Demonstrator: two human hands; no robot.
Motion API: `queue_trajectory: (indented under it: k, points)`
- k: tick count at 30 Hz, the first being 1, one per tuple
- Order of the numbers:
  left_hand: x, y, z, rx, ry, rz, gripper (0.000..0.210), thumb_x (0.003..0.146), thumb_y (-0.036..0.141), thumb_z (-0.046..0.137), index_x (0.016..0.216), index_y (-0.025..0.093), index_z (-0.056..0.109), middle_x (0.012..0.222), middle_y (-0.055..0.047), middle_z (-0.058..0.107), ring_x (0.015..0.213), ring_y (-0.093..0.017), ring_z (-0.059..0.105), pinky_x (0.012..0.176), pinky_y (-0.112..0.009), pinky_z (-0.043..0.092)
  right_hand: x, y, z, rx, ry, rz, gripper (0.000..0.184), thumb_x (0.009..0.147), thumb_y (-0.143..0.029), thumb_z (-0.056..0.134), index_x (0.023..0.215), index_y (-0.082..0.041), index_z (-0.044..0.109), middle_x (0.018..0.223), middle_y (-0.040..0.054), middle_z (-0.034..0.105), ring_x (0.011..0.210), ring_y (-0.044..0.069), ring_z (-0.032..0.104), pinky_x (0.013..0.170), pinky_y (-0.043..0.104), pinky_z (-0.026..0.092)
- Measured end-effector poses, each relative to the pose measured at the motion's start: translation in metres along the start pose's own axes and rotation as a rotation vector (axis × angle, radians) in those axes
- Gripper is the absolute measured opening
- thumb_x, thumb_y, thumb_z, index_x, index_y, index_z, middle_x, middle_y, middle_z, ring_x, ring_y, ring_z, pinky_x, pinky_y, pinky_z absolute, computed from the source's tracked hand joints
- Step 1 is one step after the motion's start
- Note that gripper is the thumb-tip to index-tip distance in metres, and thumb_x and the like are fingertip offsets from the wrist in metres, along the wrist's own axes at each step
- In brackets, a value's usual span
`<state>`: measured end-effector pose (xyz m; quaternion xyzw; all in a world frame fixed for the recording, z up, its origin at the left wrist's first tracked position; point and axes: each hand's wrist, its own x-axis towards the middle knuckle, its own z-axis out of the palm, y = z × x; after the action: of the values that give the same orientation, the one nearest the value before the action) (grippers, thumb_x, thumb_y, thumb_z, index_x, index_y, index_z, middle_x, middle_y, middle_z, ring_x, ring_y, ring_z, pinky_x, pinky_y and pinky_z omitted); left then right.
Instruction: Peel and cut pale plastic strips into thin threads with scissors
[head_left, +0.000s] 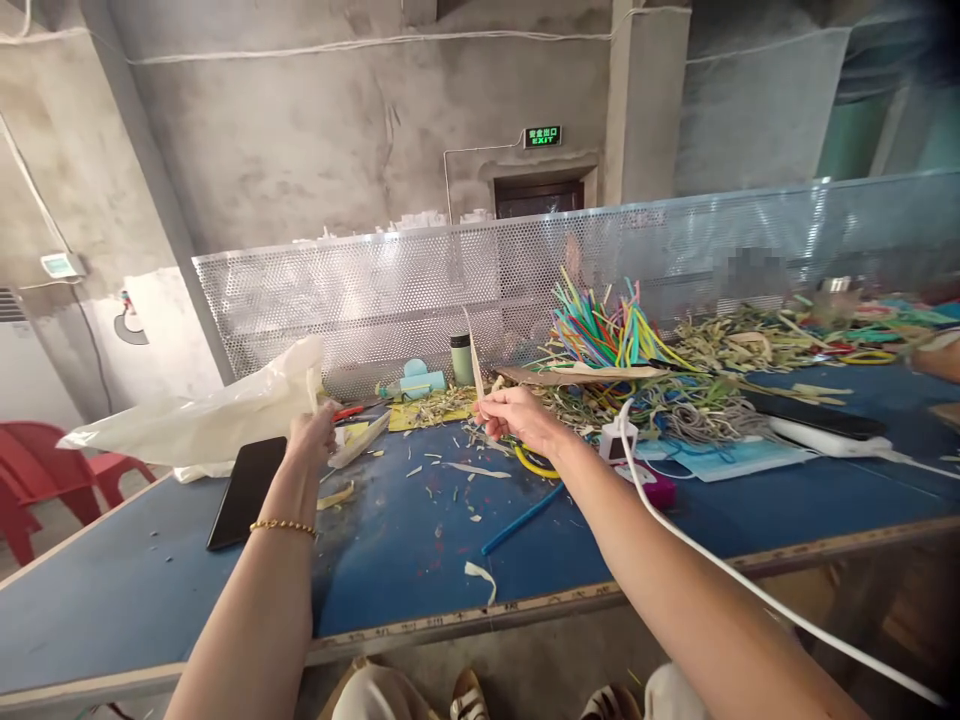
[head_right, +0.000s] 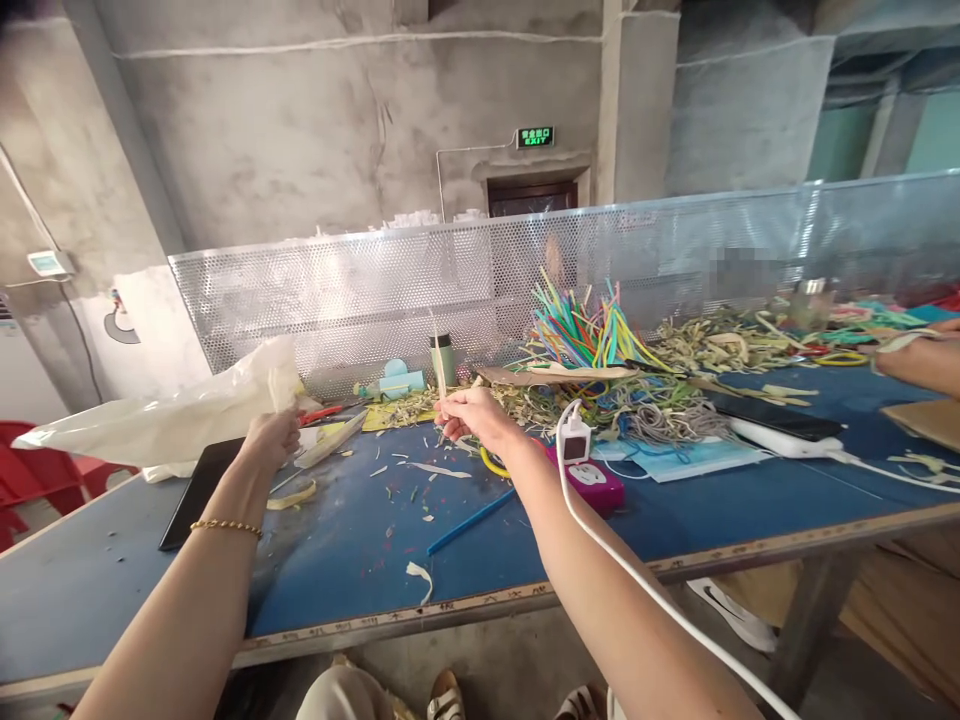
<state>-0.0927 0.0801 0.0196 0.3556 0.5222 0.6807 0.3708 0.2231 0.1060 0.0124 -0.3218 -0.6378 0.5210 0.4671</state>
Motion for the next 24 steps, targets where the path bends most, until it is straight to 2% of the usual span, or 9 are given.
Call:
queue_trajectory:
  k: [1,3,5,7,10,13,16,20,24]
  points:
    - [-0.005,0.001,0.007,-0.009,-0.047,-0.014,0.019,0.085,0.031,0.062,0.076,0.016,0.054,0.042,0.013,0.02,0.031,-0.003,0.016,0.033,-0.017,0.011,-0.001,-0.001,0.004,0.001,-0.012,-0.004,0.007,0.084,-0.015,0.064,0.087,-0.009,0.066,0.069,0.007,0.07,0.045,0.009,0.06,0.041,0.018,0.049]
    - [-0.02,0.001,0.028,-0.134,-0.408,-0.098,0.021,0.09,0.034,0.058,0.083,0.013,0.059,0.044,0.013,0.021,0.033,-0.003,0.015,0.034,-0.017,0.013,-0.002,-0.003,0.014,-0.032,-0.02,-0.019,0.007,0.084,-0.017,0.065,0.083,-0.01,0.063,0.068,0.0064,0.071,0.042,0.009,0.059,0.039,0.018,0.048]
    - [-0.039,-0.004,0.053,-0.189,-0.668,-0.172,0.023,0.088,0.036,0.062,0.087,0.013,0.06,0.044,0.013,0.02,0.035,-0.004,0.015,0.035,-0.017,0.014,-0.005,-0.004,0.025,-0.064,-0.027,-0.036,0.013,0.084,-0.021,0.067,0.077,-0.012,0.061,0.068,0.0063,0.071,0.041,0.01,0.06,0.037,0.019,0.048]
    - [-0.054,-0.012,0.073,-0.186,-0.774,-0.199,0.026,0.084,0.038,0.068,0.083,0.013,0.06,0.044,0.013,0.021,0.035,-0.003,0.014,0.035,-0.017,0.013,-0.009,-0.005,0.037,-0.085,-0.051,-0.046,0.017,0.083,-0.025,0.069,0.076,-0.013,0.06,0.068,0.006,0.071,0.041,0.01,0.06,0.036,0.019,0.047]
    - [-0.065,-0.022,0.086,-0.17,-0.776,-0.184,0.038,0.072,0.038,0.079,0.064,0.017,0.049,0.04,0.012,0.024,0.034,-0.002,0.015,0.036,-0.018,0.012,-0.015,-0.005,0.054,-0.138,-0.106,-0.062,0.024,0.081,-0.032,0.071,0.073,-0.013,0.059,0.067,0.0054,0.071,0.04,0.011,0.06,0.035,0.02,0.047]
    - [-0.064,-0.023,0.084,-0.159,-0.722,-0.126,0.04,0.062,0.032,0.086,0.062,0.017,0.048,0.037,0.013,0.026,0.032,-0.001,0.017,0.036,-0.019,0.01,-0.018,-0.004,0.064,-0.201,-0.118,-0.086,0.03,0.079,-0.037,0.072,0.068,-0.013,0.058,0.064,0.0048,0.07,0.038,0.011,0.06,0.034,0.019,0.046]
    - [-0.063,-0.018,0.079,-0.13,-0.694,-0.079,0.036,0.06,0.03,0.086,0.064,0.016,0.052,0.036,0.013,0.027,0.032,-0.001,0.017,0.037,-0.02,0.01,-0.017,-0.002,0.065,-0.243,-0.109,-0.084,0.034,0.082,-0.042,0.068,0.067,-0.013,0.059,0.065,0.0056,0.07,0.037,0.01,0.059,0.033,0.018,0.044]
    - [-0.068,-0.016,0.08,-0.08,-0.654,-0.021,0.035,0.06,0.031,0.084,0.063,0.016,0.054,0.037,0.012,0.027,0.033,-0.001,0.018,0.038,-0.022,0.01,-0.013,-0.002,0.057,-0.279,0.041,-0.147,0.036,0.087,-0.047,0.059,0.076,-0.013,0.063,0.064,0.0043,0.068,0.037,0.008,0.055,0.031,0.017,0.039]
    - [-0.075,-0.022,0.087,0.045,-0.647,0.027,0.038,0.059,0.036,0.083,0.059,0.018,0.05,0.038,0.011,0.028,0.034,-0.002,0.019,0.038,-0.023,0.01,-0.011,-0.001,0.051,-0.315,0.092,-0.258,0.028,0.082,-0.041,0.066,0.071,-0.016,0.059,0.045,-0.0061,0.05,0.033,0.005,0.041,0.032,0.016,0.032]
